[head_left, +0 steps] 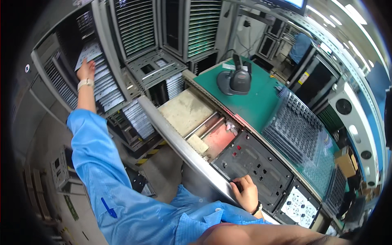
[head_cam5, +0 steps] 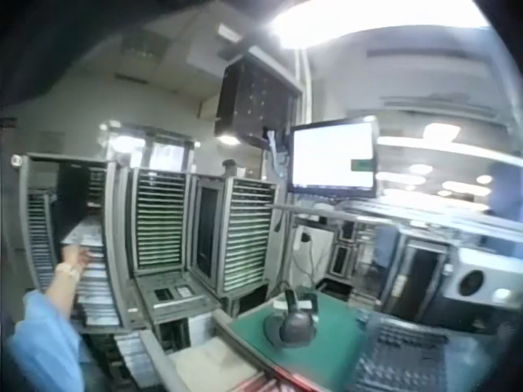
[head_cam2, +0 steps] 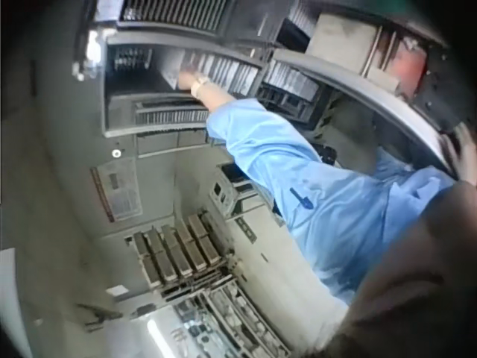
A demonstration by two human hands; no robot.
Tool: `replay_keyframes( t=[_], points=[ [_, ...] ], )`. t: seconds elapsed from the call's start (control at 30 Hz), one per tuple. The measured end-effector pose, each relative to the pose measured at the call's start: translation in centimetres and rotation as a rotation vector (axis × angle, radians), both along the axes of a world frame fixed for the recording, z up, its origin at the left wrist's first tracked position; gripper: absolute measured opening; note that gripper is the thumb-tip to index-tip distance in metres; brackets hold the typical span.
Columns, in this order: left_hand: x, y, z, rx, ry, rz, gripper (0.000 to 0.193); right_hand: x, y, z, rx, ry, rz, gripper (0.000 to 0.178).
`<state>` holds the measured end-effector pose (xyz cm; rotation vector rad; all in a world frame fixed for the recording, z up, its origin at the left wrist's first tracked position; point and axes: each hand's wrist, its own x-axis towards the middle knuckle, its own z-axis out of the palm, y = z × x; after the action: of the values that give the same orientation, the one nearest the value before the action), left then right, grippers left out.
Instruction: The recorder is assembling and checking electronic components on a control module panel using a technical schematic for reference.
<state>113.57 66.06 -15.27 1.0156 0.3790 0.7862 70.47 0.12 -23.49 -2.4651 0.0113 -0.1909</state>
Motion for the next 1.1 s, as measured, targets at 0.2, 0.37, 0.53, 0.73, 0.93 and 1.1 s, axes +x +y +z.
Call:
replay_keyframes(
  t=[0.2, 0.37, 0.53, 0.73, 0.93, 1.1],
  points=[
    [-5.8, -2.0, -1.3, -0.121, -0.179, -0.115, 0.037, 0.0, 0.6, 0.7, 0.028, -0.038, 0.11, 0.013],
    [-24.5, -17.6, -0.6, -0.005, -0.484, -0.117, 0.047, -1.0, -0.5, -0.3, 0.018, -0.025, 0.164, 0.015],
    [-37.8, -29.0, -3.7, -0.075, -0.431, 0.142, 0.051, -1.9, -1.0, -0.2, 0.042, -0.072, 0.27, 0.015],
    [-39.4, -38.9, -8.7, -0.133, -0.235, -0.183, 0.052, -2.4, -1.3, -0.5, 0.097, -0.11, 0.324, 0.013],
    [-34.7, -47.9, -10.7, -0.148, -0.136, -0.63, 0.047, -3.0, -2.4, -0.7, 0.098, -0.149, 0.325, 0.015],
    [-32.7, -51.6, -11.0, -0.134, -0.176, -0.7, 0.044, -3.5, -3.4, -1.0, 0.073, -0.173, 0.251, 0.015]
  ],
)
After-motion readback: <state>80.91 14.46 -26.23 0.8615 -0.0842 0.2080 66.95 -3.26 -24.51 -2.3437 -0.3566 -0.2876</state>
